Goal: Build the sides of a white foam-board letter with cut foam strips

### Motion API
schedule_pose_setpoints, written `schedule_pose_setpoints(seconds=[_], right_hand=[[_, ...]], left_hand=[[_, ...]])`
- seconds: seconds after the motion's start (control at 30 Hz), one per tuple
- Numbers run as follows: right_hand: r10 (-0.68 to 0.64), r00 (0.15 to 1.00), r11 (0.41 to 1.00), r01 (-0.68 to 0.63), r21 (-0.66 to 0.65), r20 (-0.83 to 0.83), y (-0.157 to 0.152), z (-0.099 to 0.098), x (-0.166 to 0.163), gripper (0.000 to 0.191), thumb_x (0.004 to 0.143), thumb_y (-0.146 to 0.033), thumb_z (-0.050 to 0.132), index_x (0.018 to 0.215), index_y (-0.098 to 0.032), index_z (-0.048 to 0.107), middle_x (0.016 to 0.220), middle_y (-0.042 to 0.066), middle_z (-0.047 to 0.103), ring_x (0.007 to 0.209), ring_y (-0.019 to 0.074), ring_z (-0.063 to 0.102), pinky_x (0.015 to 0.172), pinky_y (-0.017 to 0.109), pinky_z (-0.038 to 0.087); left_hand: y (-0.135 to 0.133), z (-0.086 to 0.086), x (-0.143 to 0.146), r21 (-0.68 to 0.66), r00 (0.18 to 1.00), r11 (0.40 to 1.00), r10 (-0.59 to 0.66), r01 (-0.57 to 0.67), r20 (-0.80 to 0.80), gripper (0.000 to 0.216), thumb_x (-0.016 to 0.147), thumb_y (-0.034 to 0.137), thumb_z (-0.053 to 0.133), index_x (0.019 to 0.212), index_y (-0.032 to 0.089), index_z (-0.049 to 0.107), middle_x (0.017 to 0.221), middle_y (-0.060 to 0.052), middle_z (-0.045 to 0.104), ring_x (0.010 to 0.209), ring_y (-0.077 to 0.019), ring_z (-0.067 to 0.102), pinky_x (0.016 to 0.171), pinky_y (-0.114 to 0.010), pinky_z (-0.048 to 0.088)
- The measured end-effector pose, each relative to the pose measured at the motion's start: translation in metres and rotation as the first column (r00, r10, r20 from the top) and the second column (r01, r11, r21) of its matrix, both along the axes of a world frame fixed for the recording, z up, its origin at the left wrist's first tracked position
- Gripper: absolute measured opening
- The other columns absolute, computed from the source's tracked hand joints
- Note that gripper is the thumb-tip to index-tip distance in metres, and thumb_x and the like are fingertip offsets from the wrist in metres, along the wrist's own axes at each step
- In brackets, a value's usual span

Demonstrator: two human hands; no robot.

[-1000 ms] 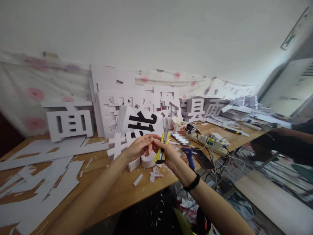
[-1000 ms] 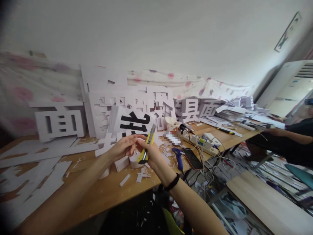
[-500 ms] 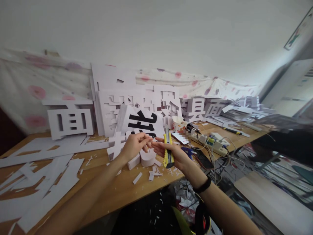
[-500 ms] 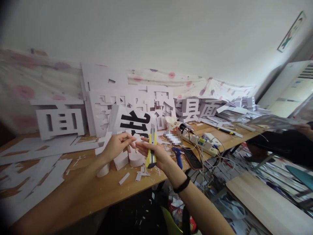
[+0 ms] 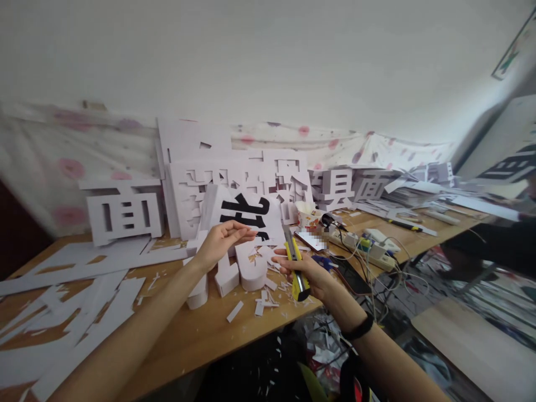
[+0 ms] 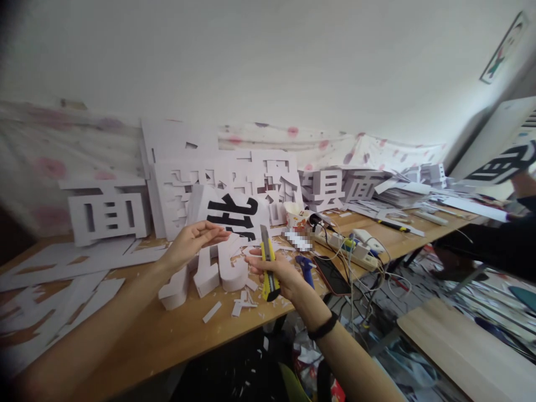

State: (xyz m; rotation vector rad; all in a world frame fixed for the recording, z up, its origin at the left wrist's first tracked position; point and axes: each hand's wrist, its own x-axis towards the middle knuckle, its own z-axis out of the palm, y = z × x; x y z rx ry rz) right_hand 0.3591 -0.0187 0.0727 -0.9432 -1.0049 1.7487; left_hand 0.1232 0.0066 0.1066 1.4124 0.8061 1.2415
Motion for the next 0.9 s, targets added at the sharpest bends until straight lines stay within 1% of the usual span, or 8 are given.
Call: schedule_pose_setpoints(seconds=[0.1, 0.23, 0.37, 0.43, 0.57, 0.63, 0.73, 0.9], right_hand=[[0.010, 0.998, 0.999, -0.012, 0.033, 0.058, -0.002, -0.001, 0.001, 0.046, 0.061, -0.017, 0.088, 0.100, -0.013, 0.064, 0.067, -0.002, 0.067, 0.051, 0.0062, 0.059, 0.043, 0.013, 0.044], [0.030, 0.993, 0.995, -0.041, 0.091, 0.115, -0.008, 0.001, -0.004, 0.058, 0.059, -0.023, 0.089, 0.109, -0.015, 0.059, 0.072, -0.002, 0.068, 0.050, 0.0068, 0.056, 0.045, 0.017, 0.043], [0.042, 0.988, 0.983, -0.066, 0.168, 0.145, -0.013, 0.001, -0.005, 0.050, 0.062, -0.025, 0.087, 0.101, -0.020, 0.055, 0.069, -0.006, 0.062, 0.046, 0.0054, 0.048, 0.042, 0.018, 0.034], [0.071, 0.987, 0.977, -0.099, 0.191, 0.145, -0.013, -0.001, -0.004, 0.051, 0.064, -0.022, 0.083, 0.105, -0.021, 0.053, 0.077, -0.005, 0.065, 0.054, 0.0069, 0.053, 0.049, 0.019, 0.039], [0.209, 0.964, 0.954, -0.238, 0.185, 0.161, -0.011, -0.007, 0.001, 0.086, 0.061, -0.017, 0.081, 0.135, -0.025, 0.037, 0.101, 0.002, 0.068, 0.082, 0.0134, 0.062, 0.071, 0.026, 0.050], [0.247, 0.934, 0.926, -0.306, 0.221, 0.259, -0.011, -0.009, 0.003, 0.104, 0.062, -0.021, 0.082, 0.146, -0.026, 0.021, 0.101, 0.002, 0.067, 0.085, 0.0160, 0.064, 0.074, 0.030, 0.051], [0.164, 0.863, 0.880, -0.347, 0.325, 0.478, -0.014, -0.010, 0.006, 0.114, 0.067, -0.016, 0.077, 0.153, -0.031, 0.004, 0.120, 0.009, 0.064, 0.085, 0.0174, 0.065, 0.073, 0.032, 0.052], [0.075, 0.631, 0.686, -0.595, 0.419, 0.772, -0.028, 0.005, 0.015, 0.114, 0.071, -0.003, 0.065, 0.156, -0.031, -0.005, 0.149, 0.016, 0.045, 0.100, 0.0200, 0.065, 0.086, 0.033, 0.052]], left_hand=[[0.000, 0.000, 0.006, -0.006, 1.000, 1.000, 0.020, -0.020, 0.005, 0.026, 0.076, 0.038, 0.079, 0.090, 0.017, 0.071, 0.092, -0.007, 0.078, 0.093, -0.0212, 0.073, 0.098, -0.040, 0.053], [-0.004, 0.004, 0.019, 0.011, 0.998, 0.998, 0.060, -0.060, 0.013, 0.022, 0.071, 0.037, 0.082, 0.078, 0.018, 0.071, 0.080, -0.005, 0.078, 0.085, -0.0212, 0.074, 0.091, -0.041, 0.055], [-0.016, 0.014, 0.030, 0.075, 0.999, 0.997, 0.001, -0.005, 0.055, 0.022, 0.071, 0.036, 0.082, 0.070, 0.018, 0.069, 0.110, -0.007, 0.075, 0.105, -0.0223, 0.069, 0.095, -0.040, 0.053], [-0.022, 0.022, 0.034, 0.079, 0.995, 0.996, -0.058, 0.051, 0.084, 0.024, 0.072, 0.035, 0.081, 0.069, 0.017, 0.067, 0.120, -0.006, 0.072, 0.114, -0.0224, 0.065, 0.099, -0.039, 0.050], [-0.029, 0.038, 0.039, 0.029, 0.980, 0.990, -0.139, 0.136, 0.139, 0.032, 0.070, 0.042, 0.083, 0.070, 0.018, 0.063, 0.086, -0.005, 0.079, 0.091, -0.0207, 0.073, 0.092, -0.039, 0.055], [-0.028, 0.046, 0.039, 0.013, 0.987, 0.992, -0.124, 0.123, 0.104, 0.033, 0.066, 0.043, 0.085, 0.071, 0.017, 0.064, 0.074, -0.004, 0.077, 0.076, -0.0196, 0.074, 0.080, -0.037, 0.059], [-0.023, 0.055, 0.036, 0.054, 0.999, 0.997, -0.049, 0.047, 0.021, 0.029, 0.062, 0.037, 0.087, 0.070, 0.016, 0.067, 0.073, -0.003, 0.076, 0.071, -0.0177, 0.073, 0.072, -0.032, 0.059], [-0.003, 0.063, 0.021, 0.084, 0.994, 0.992, 0.102, -0.098, -0.043, 0.025, 0.061, 0.030, 0.088, 0.063, 0.017, 0.067, 0.069, -0.003, 0.075, 0.068, -0.0159, 0.072, 0.072, -0.031, 0.059]])
